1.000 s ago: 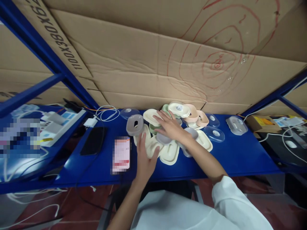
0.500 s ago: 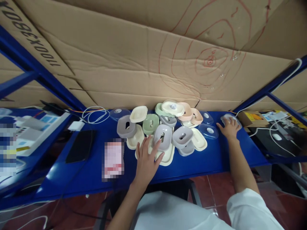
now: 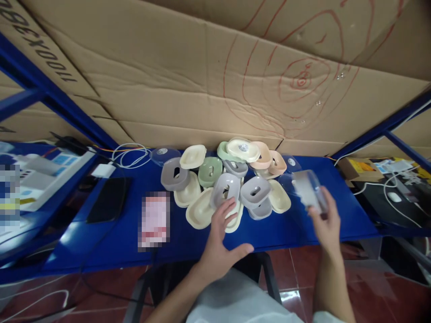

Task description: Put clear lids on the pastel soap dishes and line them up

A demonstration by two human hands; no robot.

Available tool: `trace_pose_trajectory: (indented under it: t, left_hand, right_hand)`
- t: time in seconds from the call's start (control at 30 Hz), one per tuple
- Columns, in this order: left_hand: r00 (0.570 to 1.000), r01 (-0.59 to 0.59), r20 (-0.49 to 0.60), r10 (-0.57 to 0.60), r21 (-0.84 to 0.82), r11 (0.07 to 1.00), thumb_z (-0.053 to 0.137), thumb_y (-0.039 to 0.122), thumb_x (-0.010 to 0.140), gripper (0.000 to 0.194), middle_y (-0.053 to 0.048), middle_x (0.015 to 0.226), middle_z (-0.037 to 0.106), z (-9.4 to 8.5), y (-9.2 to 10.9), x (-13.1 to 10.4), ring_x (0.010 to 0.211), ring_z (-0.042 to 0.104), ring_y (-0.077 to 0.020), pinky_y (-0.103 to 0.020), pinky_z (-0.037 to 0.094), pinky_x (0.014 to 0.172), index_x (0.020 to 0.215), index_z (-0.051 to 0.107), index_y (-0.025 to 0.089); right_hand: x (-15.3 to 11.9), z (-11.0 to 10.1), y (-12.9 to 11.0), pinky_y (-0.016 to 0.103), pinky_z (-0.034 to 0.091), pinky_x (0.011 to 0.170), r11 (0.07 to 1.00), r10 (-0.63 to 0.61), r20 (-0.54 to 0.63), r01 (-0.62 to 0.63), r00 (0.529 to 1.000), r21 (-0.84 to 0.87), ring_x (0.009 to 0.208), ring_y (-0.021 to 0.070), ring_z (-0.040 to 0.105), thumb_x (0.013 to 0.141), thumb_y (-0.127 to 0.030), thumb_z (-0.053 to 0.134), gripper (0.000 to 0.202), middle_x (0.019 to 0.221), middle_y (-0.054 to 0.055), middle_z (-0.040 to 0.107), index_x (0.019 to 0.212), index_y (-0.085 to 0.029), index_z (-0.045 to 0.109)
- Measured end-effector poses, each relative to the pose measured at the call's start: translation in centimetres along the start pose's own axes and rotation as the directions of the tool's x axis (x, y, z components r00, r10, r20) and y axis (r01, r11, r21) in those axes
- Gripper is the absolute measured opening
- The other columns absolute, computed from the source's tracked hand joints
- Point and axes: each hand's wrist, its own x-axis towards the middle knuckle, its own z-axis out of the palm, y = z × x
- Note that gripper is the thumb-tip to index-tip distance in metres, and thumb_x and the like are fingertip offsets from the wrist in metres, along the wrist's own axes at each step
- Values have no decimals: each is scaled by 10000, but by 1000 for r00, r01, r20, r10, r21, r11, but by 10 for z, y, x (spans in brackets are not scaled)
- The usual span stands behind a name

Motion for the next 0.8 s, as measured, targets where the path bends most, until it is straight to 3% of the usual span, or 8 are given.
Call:
trace_pose_trajectory:
  t: [0.1, 0.23, 0.33, 0.47, 0.53, 0.63, 0.7, 0.8]
  left_hand:
    - [998, 42, -28, -50, -241, 970, 895, 683, 773, 1150, -174, 1683, 438, 14, -1, 4, 1509, 541, -350, -530, 535, 1177, 1665, 233, 388]
    - [934, -65, -355, 25, -101, 993, 942, 695, 683, 1005, -121, 1474, 577, -3, -12, 6, 1290, 675, -323, -473, 584, 1094, 1483, 465, 316]
    - [871, -11, -491, 9, 0, 1000, 822, 838, 724, 1030, -132, 1516, 517, -32, -23, 3, 1307, 649, -308, -434, 585, 1069, 1521, 417, 327]
    - [796, 53, -605, -3, 66, 996, 767, 703, 891, 883, -131, 1605, 443, -64, -32, -3, 1371, 597, -260, -407, 520, 1148, 1576, 340, 343]
    - [754, 60, -657, -2, 66, 996, 802, 603, 906, 833, -119, 1604, 443, -71, -34, -6, 1368, 594, -239, -394, 501, 1165, 1556, 351, 343]
    - [742, 97, -670, -12, 89, 991, 851, 555, 872, 863, -122, 1555, 490, -69, -41, -10, 1307, 632, -234, -380, 525, 1129, 1543, 362, 321]
    - [753, 107, -658, -10, 107, 988, 851, 624, 846, 918, -142, 1558, 497, -64, -47, -11, 1313, 639, -259, -390, 538, 1116, 1557, 369, 299]
    - [811, 76, -585, -33, 50, 996, 649, 821, 906, 969, -179, 1545, 549, -55, -52, -11, 1335, 654, -299, -442, 560, 1108, 1631, 301, 281]
  right_hand:
    - [-37, 23, -91, 654, 526, 1150, 950, -284, 331, 219, 900, 221, 1459, 428, 542, 971, -735, 641, 752, 1565, 151, 519, 1616, -371, 505]
    - [-29, 55, -158, 513, 550, 1167, 855, -428, 390, 226, 815, 466, 1445, 361, 556, 930, -811, 633, 783, 1500, 153, 504, 1534, -315, 598]
    - [6, 87, -178, 481, 529, 1191, 807, -434, 394, 156, 810, 569, 1452, 309, 563, 1055, -716, 499, 652, 1483, 145, 558, 1558, -306, 560]
    - [43, 146, -189, 618, 407, 1257, 925, -354, 371, 263, 859, 275, 1539, 378, 455, 1041, -573, 644, 586, 1603, 173, 486, 1554, -294, 585]
    - [47, 170, -189, 691, 343, 1265, 950, -312, 373, 287, 874, 124, 1598, 433, 360, 1035, -526, 664, 611, 1669, 207, 426, 1570, -246, 570]
    - [37, 182, -185, 717, 273, 1292, 941, -337, 369, 319, 866, 111, 1668, 431, 217, 1082, -490, 580, 610, 1739, 209, 355, 1618, -209, 502]
    - [27, 173, -184, 663, 286, 1313, 877, -481, 392, 421, 784, 233, 1663, 372, 271, 1107, -483, 534, 579, 1734, 175, 395, 1632, -244, 485]
    - [15, 147, -186, 542, 398, 1289, 718, -696, 477, 494, 537, 490, 1549, 293, 491, 1088, -543, 582, 644, 1630, 144, 559, 1655, -265, 456]
